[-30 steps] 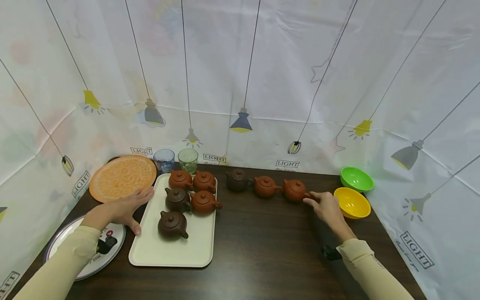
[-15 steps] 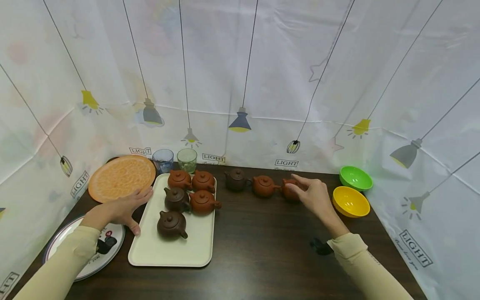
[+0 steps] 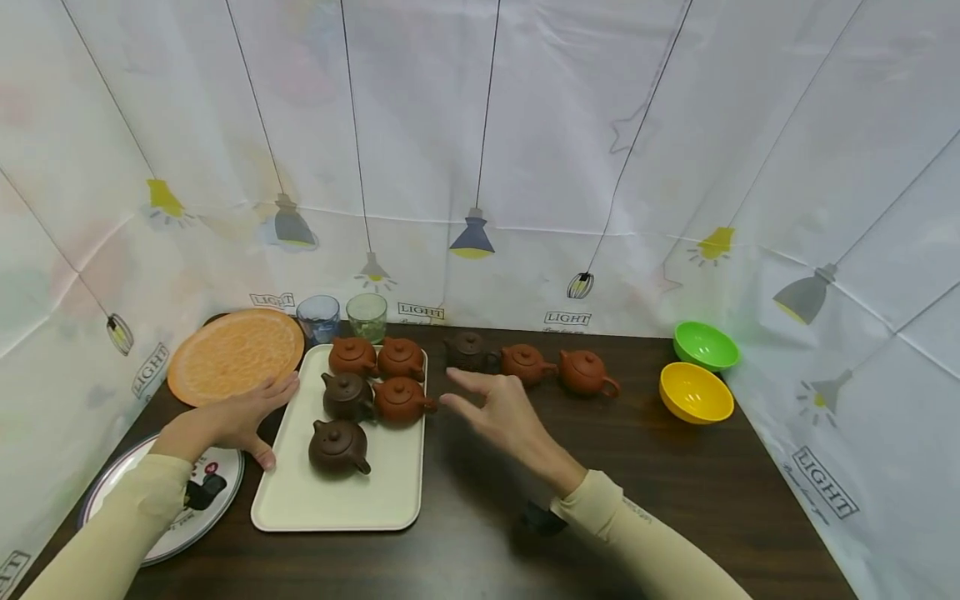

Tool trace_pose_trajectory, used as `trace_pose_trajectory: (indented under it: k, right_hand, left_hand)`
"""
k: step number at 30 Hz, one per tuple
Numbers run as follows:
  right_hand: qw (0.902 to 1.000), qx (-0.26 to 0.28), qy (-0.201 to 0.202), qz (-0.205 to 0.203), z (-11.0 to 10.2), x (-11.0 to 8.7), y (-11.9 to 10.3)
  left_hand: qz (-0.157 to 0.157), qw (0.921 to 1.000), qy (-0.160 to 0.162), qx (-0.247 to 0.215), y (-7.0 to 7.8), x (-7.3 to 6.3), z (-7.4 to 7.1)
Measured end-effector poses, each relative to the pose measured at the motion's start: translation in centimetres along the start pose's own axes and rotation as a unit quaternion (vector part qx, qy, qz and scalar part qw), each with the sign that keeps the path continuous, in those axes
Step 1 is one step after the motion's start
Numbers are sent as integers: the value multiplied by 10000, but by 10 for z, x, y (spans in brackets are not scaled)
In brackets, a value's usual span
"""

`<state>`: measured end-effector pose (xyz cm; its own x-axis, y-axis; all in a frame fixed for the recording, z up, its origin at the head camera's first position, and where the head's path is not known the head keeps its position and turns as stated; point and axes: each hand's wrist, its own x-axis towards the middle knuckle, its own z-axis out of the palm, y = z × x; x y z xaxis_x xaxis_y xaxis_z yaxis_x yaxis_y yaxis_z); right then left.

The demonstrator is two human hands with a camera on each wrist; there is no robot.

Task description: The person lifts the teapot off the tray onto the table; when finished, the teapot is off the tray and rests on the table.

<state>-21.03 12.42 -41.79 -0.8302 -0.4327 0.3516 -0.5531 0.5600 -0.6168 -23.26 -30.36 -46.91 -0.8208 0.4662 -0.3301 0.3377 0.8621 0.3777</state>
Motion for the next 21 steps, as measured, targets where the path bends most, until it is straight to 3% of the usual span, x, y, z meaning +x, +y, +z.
trace_pose_trajectory:
  k: [11, 16, 21]
  right_hand:
    - [9891, 171, -1363, -527, 86, -10, -35]
    - [9882, -313, -1382, -584, 109, -11, -44]
    - [9915, -489, -1173, -277, 117, -12, -48]
  left_hand:
    - [84, 9999, -40, -67, -1, -5, -3]
    - [16, 10000, -29, -33, 1, -4, -3]
    - [-2, 10000, -56, -57, 1, -2, -2]
